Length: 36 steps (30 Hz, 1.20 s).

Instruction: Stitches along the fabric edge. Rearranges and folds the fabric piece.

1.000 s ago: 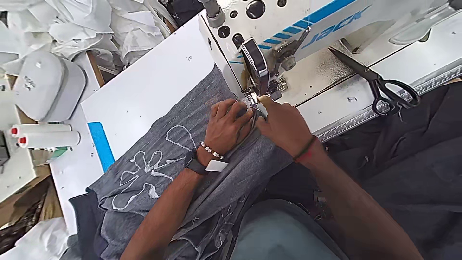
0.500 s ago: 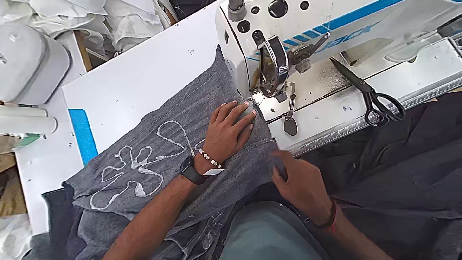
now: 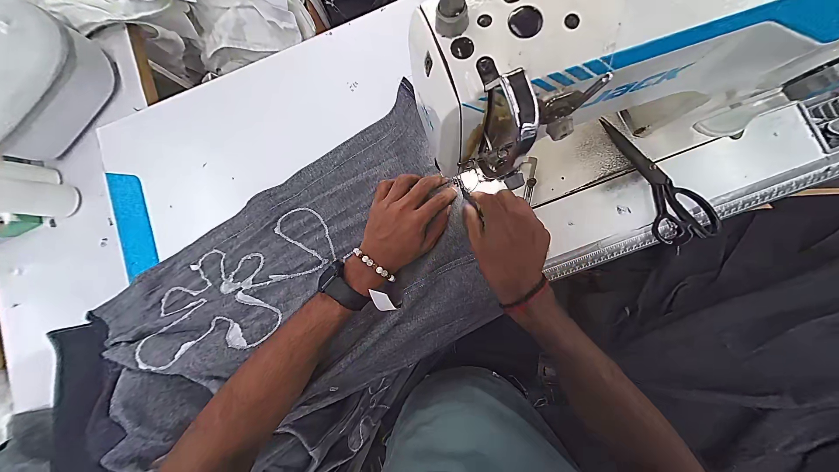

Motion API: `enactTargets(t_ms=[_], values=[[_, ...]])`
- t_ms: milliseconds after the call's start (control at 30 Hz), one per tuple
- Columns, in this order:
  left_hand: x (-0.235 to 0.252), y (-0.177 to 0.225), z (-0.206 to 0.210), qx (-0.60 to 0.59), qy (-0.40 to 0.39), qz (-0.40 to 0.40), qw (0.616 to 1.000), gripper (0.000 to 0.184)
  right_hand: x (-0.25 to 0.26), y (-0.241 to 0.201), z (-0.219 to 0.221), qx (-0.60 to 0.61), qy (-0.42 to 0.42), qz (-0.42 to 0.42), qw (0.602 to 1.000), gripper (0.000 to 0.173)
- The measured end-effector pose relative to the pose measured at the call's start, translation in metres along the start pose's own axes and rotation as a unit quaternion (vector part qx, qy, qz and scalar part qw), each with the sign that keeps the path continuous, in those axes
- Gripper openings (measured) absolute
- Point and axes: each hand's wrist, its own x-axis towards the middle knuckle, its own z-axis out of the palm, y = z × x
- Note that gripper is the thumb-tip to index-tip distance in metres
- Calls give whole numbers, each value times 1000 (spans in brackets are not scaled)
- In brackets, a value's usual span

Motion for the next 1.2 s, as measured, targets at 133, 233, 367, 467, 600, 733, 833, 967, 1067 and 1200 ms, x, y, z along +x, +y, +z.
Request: enactTargets(t_ms=[133, 233, 367, 467, 600, 733, 833, 967, 1067, 1200], values=[[-1, -9, -1, 13, -15, 18, 1000, 38, -3, -6, 9, -14, 39, -12, 999, 25], [0, -7, 1, -15, 11, 11, 1000, 34, -6, -7, 14, -14, 56, -37, 998, 25], [5, -6, 0, -11, 18, 2, 1000, 34, -6, -9, 12, -4, 42, -42, 998, 26], [4, -8, 2, -3, 31, 23, 999, 31, 0, -4, 5, 62, 36, 0, 997, 24], [5, -9, 3, 1, 28, 17, 999, 32, 9, 0, -2, 101, 16, 34, 994, 20], [6, -7, 1, -3, 30, 16, 999, 29, 11, -6, -3, 95, -11, 62, 994, 19], [5, -8, 2, -6, 35, 23, 999, 30, 8, -8, -4, 84, -18, 58, 995, 16], [4, -9, 3, -2, 24, 24, 999, 32, 4, -6, 0, 95, -5, 64, 993, 16], [4, -8, 2, -1, 22, 25, 999, 33, 3, -6, 4, 92, 11, 63, 994, 15], [6, -7, 1, 2, 15, 22, 1000, 34, 2, -4, 6, 86, 23, 47, 995, 14]])
